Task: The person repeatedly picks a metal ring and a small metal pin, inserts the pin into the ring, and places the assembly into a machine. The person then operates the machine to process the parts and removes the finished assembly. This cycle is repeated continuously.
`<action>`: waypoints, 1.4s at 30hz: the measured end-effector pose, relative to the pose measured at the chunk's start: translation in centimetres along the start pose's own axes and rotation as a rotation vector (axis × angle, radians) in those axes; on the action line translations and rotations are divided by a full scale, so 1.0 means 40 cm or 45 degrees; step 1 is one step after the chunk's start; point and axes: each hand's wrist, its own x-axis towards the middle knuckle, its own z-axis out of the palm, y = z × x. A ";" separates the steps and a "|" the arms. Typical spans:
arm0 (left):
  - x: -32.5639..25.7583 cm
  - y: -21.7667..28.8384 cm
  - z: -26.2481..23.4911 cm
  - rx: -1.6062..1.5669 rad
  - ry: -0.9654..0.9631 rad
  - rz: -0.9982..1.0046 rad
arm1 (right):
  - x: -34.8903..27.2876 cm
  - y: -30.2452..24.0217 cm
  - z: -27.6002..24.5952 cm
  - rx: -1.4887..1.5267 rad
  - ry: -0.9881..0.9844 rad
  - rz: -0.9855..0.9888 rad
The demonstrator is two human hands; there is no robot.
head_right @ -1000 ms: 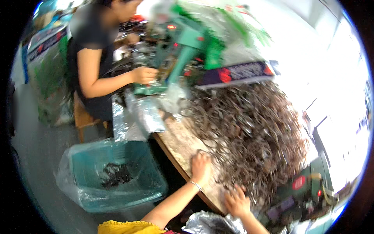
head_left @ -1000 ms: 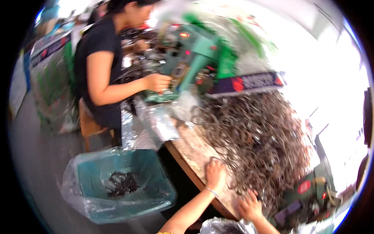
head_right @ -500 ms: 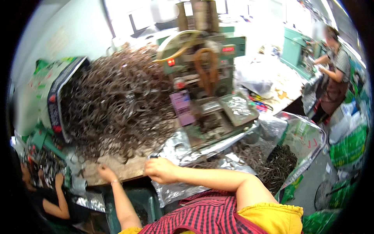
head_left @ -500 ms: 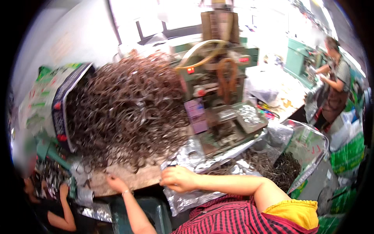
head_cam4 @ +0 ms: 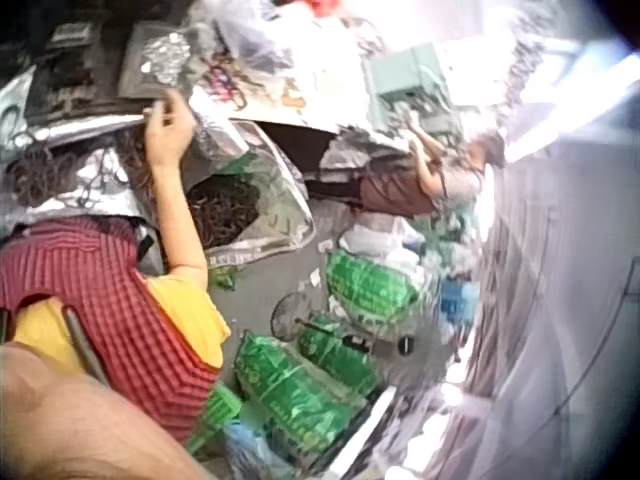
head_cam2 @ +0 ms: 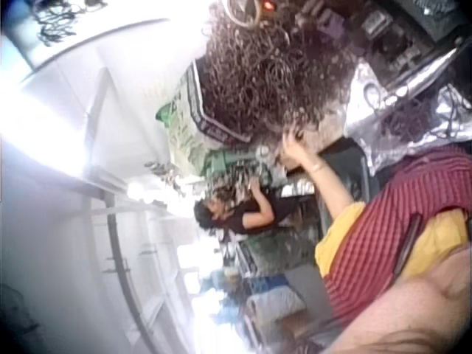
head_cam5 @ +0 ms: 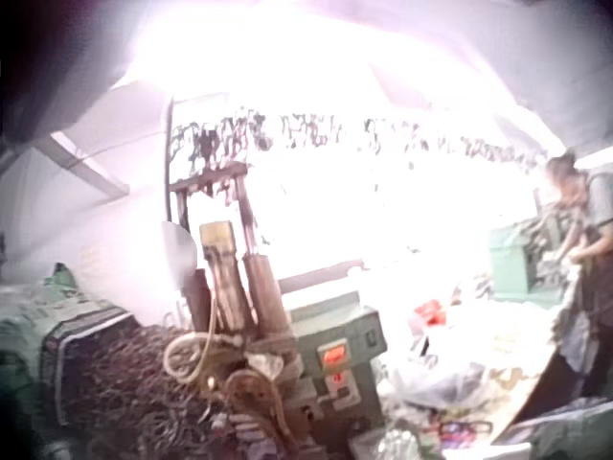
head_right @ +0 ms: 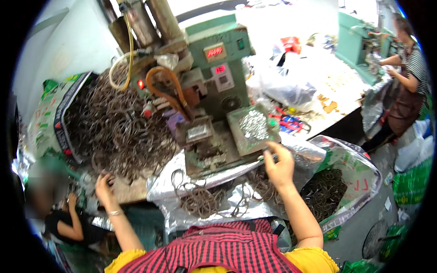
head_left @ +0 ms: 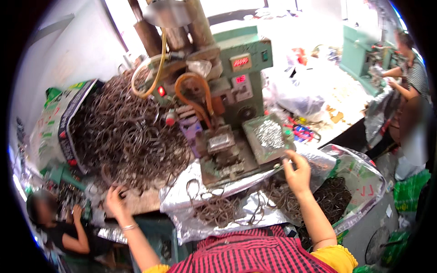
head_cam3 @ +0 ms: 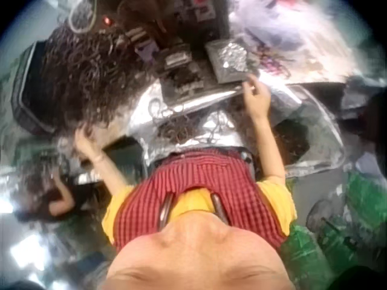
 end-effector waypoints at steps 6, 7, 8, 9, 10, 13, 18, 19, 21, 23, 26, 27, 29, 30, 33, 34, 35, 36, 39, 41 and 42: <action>-0.313 0.147 0.351 -0.113 -0.190 0.258 | 0.086 0.040 0.008 -0.653 -0.098 -0.282; -0.360 0.172 0.407 -0.006 -0.249 0.337 | 0.101 0.041 0.022 -0.704 -0.122 -0.294; -0.379 0.159 0.441 0.027 -0.274 0.543 | 0.117 0.035 0.043 -0.757 -0.108 -0.332; -0.394 0.142 0.471 0.062 -0.306 0.743 | 0.128 0.042 0.061 -0.753 -0.131 -0.342; -0.424 0.140 0.515 -0.049 -0.331 0.843 | 0.141 0.054 0.080 -0.753 -0.148 -0.351; -0.462 0.136 0.589 -0.039 -0.489 1.035 | 0.172 0.068 0.125 -0.709 -0.127 -0.397; -0.397 0.162 0.664 0.104 -0.500 1.491 | 0.186 0.056 0.136 -0.622 -0.050 -0.403; -0.382 0.173 0.676 0.188 -0.570 1.571 | 0.181 0.053 0.133 -0.607 -0.052 -0.389; -0.354 0.145 0.707 0.131 -0.681 1.669 | 0.171 0.035 0.129 -0.585 -0.040 -0.378; -0.352 0.121 0.699 0.229 -0.710 1.746 | 0.167 0.024 0.135 -0.515 0.000 -0.398; -0.339 0.116 0.703 0.105 -0.799 1.775 | 0.168 0.014 0.148 -0.495 -0.003 -0.343; -0.334 0.116 0.703 0.084 -0.837 1.759 | 0.169 0.008 0.149 -0.480 -0.011 -0.328; -0.325 0.117 0.708 0.087 -0.813 1.836 | 0.177 0.002 0.158 -0.415 0.028 -0.334; -0.321 0.123 0.706 0.102 -0.860 1.843 | 0.183 0.003 0.158 -0.386 0.021 -0.326; -0.308 0.120 0.706 0.103 -0.943 1.847 | 0.212 -0.003 0.152 -0.335 -0.001 -0.258; -0.304 0.117 0.707 0.098 -0.962 1.845 | 0.218 0.000 0.153 -0.312 0.012 -0.266; -0.304 0.116 0.710 0.095 -0.957 1.850 | 0.224 0.004 0.152 -0.296 -0.016 -0.223; -0.304 0.116 0.712 0.094 -0.951 1.854 | 0.230 0.009 0.151 -0.280 -0.045 -0.180; -0.302 0.111 0.714 0.038 -0.977 1.833 | 0.255 0.013 0.154 -0.176 -0.043 -0.080; -0.275 0.118 0.681 0.063 -1.028 1.769 | 0.284 -0.017 0.182 -0.045 0.048 -0.171; -0.275 0.105 0.677 -0.033 -1.111 1.735 | 0.271 -0.002 0.172 -0.085 0.121 -0.196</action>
